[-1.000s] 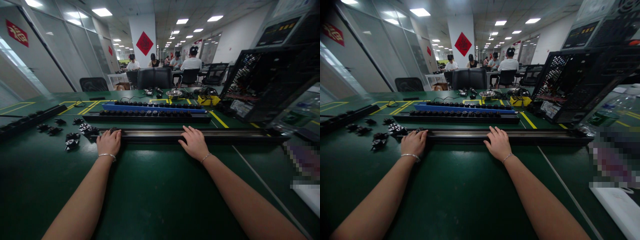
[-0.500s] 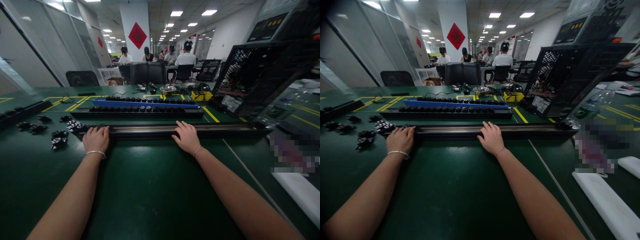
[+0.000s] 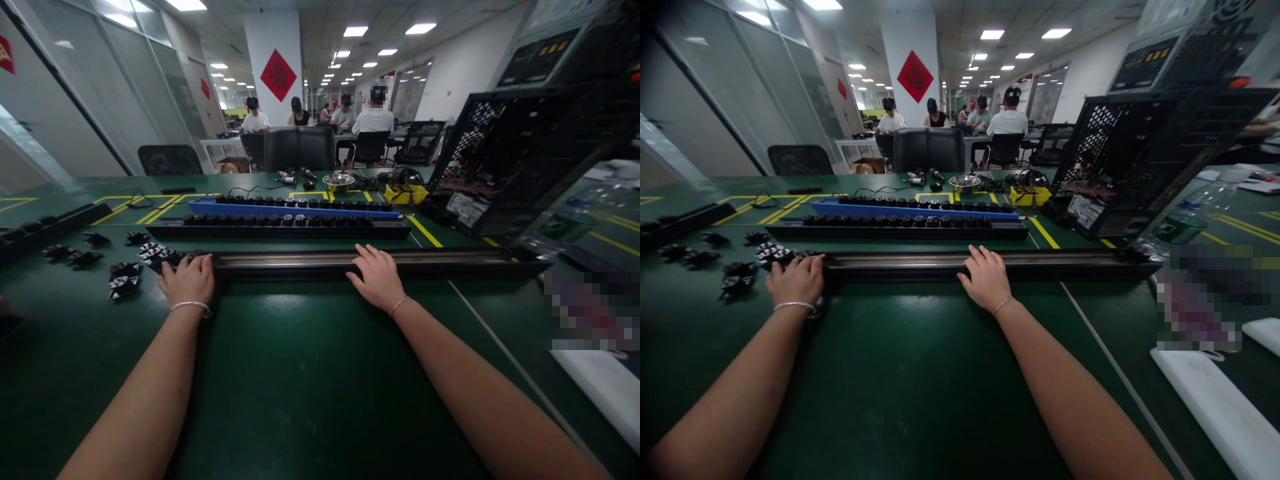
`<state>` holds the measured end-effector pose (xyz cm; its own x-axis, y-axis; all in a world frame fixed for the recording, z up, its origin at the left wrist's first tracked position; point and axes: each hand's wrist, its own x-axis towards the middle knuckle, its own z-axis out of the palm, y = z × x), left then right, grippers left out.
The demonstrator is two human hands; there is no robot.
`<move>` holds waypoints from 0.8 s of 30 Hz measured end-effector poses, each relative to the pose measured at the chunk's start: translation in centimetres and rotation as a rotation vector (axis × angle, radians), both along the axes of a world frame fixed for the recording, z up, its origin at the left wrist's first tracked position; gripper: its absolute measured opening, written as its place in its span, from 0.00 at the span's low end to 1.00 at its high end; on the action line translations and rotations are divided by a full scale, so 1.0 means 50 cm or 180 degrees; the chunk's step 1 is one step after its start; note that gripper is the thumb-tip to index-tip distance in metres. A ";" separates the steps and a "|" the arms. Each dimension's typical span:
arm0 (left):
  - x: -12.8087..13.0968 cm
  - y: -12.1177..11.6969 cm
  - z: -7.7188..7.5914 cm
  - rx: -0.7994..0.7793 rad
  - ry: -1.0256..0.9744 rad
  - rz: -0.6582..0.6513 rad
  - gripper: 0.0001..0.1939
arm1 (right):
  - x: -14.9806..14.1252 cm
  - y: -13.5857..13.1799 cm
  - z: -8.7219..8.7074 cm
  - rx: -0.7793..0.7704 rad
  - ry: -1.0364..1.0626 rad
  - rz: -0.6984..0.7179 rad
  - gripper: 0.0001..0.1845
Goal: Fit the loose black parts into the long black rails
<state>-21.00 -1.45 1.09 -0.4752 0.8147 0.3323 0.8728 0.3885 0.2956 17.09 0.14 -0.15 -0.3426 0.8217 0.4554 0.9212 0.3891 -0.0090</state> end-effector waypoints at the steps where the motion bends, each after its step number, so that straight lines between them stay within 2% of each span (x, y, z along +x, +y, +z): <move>1: -0.001 -0.001 0.002 -0.0037 -0.0026 0.0004 0.31 | 0.000 0.000 0.000 0.0001 -0.0005 -0.0003 0.16; 10: -0.024 0.007 0.005 -0.0244 -0.0181 0.0280 0.31 | 0.001 0.002 -0.003 0.0044 0.0027 0.0018 0.16; 24: -0.051 0.007 0.012 -0.0358 0.0055 0.0224 0.29 | 0.001 0.003 -0.002 0.0038 0.0000 0.0028 0.16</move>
<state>-23.55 -1.10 1.70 -0.5275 0.8122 0.2493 0.8468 0.4788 0.2318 17.16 0.29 -0.27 -0.3498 0.8131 0.4653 0.9177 0.3973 -0.0043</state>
